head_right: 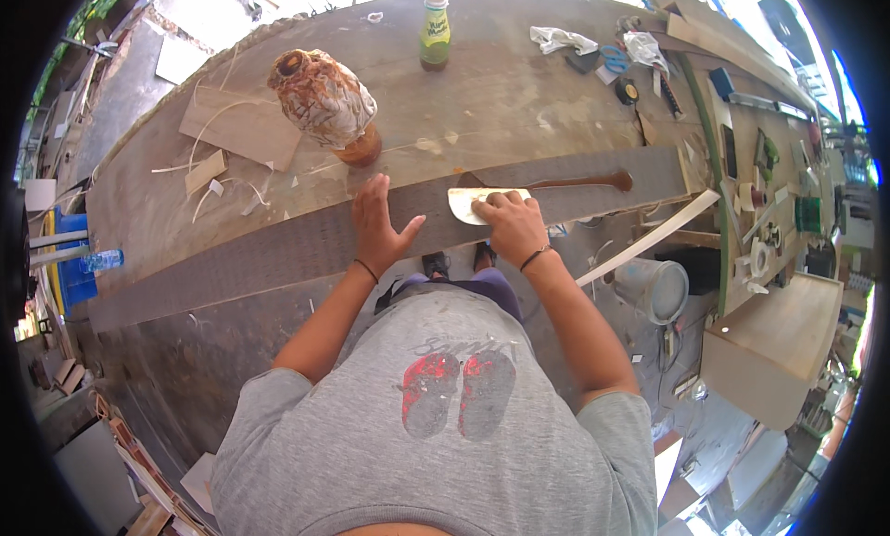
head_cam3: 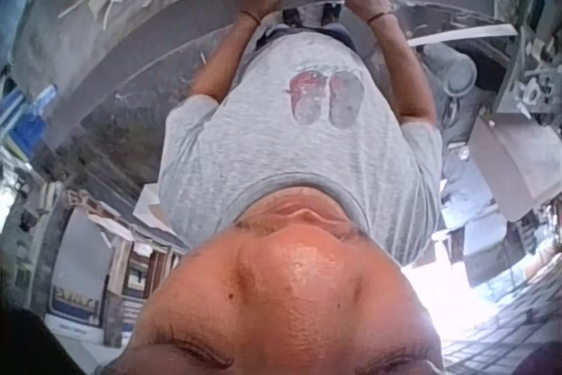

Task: The person applies adhesive to a wooden board using a small scraper. They pour the adhesive from a bottle onto the board and then spread it evenly across the surface.

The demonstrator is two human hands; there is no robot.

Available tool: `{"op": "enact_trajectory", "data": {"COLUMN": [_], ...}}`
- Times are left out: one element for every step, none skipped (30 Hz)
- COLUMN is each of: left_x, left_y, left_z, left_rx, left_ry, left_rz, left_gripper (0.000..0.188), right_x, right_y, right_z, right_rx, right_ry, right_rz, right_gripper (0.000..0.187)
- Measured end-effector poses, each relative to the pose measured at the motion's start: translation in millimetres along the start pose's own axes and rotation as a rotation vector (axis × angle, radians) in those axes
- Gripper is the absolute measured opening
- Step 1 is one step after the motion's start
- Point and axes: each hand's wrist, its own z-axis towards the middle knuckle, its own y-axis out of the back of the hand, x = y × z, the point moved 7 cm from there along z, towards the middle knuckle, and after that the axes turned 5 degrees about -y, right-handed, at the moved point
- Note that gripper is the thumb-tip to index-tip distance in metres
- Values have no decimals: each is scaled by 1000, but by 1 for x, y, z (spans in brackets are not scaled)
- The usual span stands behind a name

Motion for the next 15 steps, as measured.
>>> {"op": "enact_trajectory", "data": {"left_x": [4,6,9,11,12,13,14,14,13,10,8,6,4,4,4], "left_y": [-12,-16,-24,-31,-32,-36,-39,-40,-38,-37,-36,-35,-34,-35,-35], "left_z": [0,2,4,4,4,3,2,0,0,0,0,0,-1,-2,-3], "left_rx": [85,85,152,218,218,263,308,311,278,246,247,246,245,246,239], "left_ry": [4,3,9,16,14,4,-6,-9,-29,-51,-50,-58,-67,-64,-71], "left_rz": [34,34,78,122,123,124,125,124,112,99,98,109,120,122,129], "left_gripper": [85,85,83,82,82,80,80,80,80,80,80,81,82,82,83], "right_x": [0,2,2,1,0,0,0,0,-2,-8,-9,-9,-10,-8,-8], "right_y": [5,12,15,14,16,16,10,1,-11,-33,-42,-49,-54,-53,-50], "right_z": [-2,-2,-3,-5,-10,-16,-21,-30,-39,-52,-61,-69,-75,-77,-77], "right_rx": [0,6,12,12,-70,-152,-153,-146,-139,-163,-161,-137,-113,-91,-88], "right_ry": [-4,6,16,17,49,81,82,78,74,116,116,96,77,59,62], "right_rz": [-2,11,24,24,-4,-32,-32,-50,-69,-137,-136,-146,-155,-156,-155], "right_gripper": [40,40,39,39,40,41,41,42,43,50,50,49,49,50,50]}}
